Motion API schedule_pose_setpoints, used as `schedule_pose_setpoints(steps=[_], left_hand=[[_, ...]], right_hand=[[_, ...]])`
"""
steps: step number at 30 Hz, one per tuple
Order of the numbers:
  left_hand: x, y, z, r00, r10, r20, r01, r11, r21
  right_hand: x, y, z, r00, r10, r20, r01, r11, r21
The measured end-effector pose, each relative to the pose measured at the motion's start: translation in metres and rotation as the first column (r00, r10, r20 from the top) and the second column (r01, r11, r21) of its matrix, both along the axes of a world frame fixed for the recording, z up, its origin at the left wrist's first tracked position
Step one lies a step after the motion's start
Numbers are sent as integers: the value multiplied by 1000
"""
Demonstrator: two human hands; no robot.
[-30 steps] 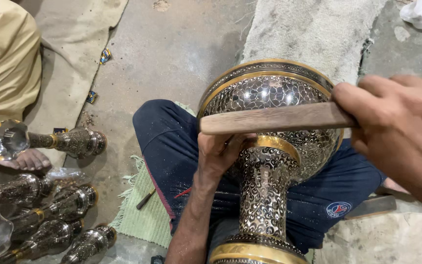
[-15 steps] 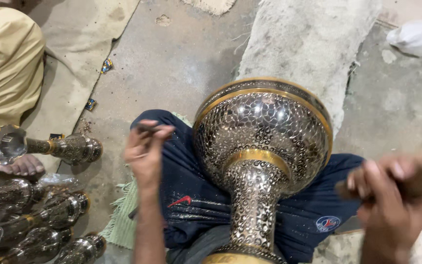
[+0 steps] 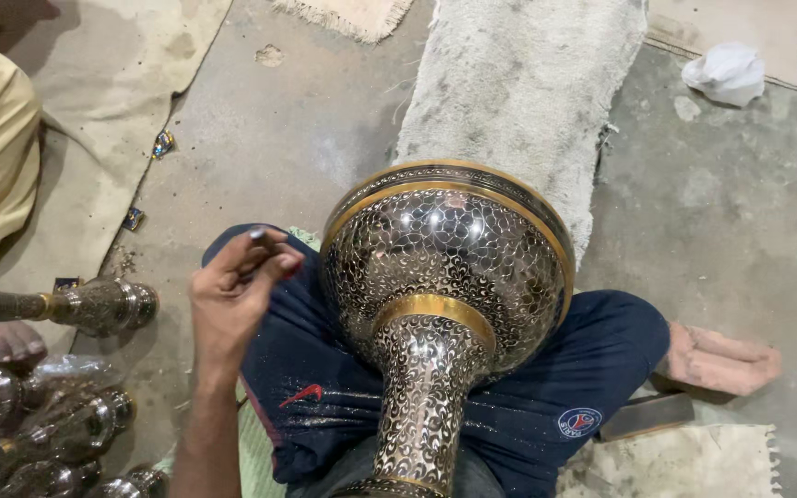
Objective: The person sits cross-legged on the floor with a large engraved brass vase between their legs. They hold a small steel punch against the vase's patterned surface with one hand and strike it repeatedly with a wooden mallet held in the other hand, chasing the decorative design, briefly switching tools near the end before resuming hammering.
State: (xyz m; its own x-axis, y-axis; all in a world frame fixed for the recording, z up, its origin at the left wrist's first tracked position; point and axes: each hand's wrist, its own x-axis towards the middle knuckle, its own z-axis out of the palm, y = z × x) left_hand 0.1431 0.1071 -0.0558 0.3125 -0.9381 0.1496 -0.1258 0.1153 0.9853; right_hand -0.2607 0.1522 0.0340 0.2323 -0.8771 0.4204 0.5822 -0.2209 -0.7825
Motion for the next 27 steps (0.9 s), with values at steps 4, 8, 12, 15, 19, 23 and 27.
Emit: schedule_pose_setpoints(steps=[4,8,12,15,19,23,27], left_hand=[[-39,-21,27,974,-227,-22,225,972,-59],[-75,-42,42,910,-399,116,410,905,-109],[-100,-60,43,813,-529,244,576,792,-201],[-118,-74,38,732,-570,374,658,733,-172],[-136,-85,30,645,-623,442,751,623,-218],[-149,-84,28,636,-571,518,754,603,-261],[-147,-65,26,551,-565,614,751,657,-70]], right_hand=[[0,11,-5,1000,4,12,-5,1000,6],[1,28,-13,1000,-15,2,15,999,35],[-10,39,-36,996,-26,-80,41,983,180],[-21,51,-58,886,-199,-418,342,890,301],[-39,59,-78,576,-158,-802,642,695,324],[-46,53,-78,498,-78,-864,673,662,329],[-46,39,-53,246,62,-967,685,696,218]])
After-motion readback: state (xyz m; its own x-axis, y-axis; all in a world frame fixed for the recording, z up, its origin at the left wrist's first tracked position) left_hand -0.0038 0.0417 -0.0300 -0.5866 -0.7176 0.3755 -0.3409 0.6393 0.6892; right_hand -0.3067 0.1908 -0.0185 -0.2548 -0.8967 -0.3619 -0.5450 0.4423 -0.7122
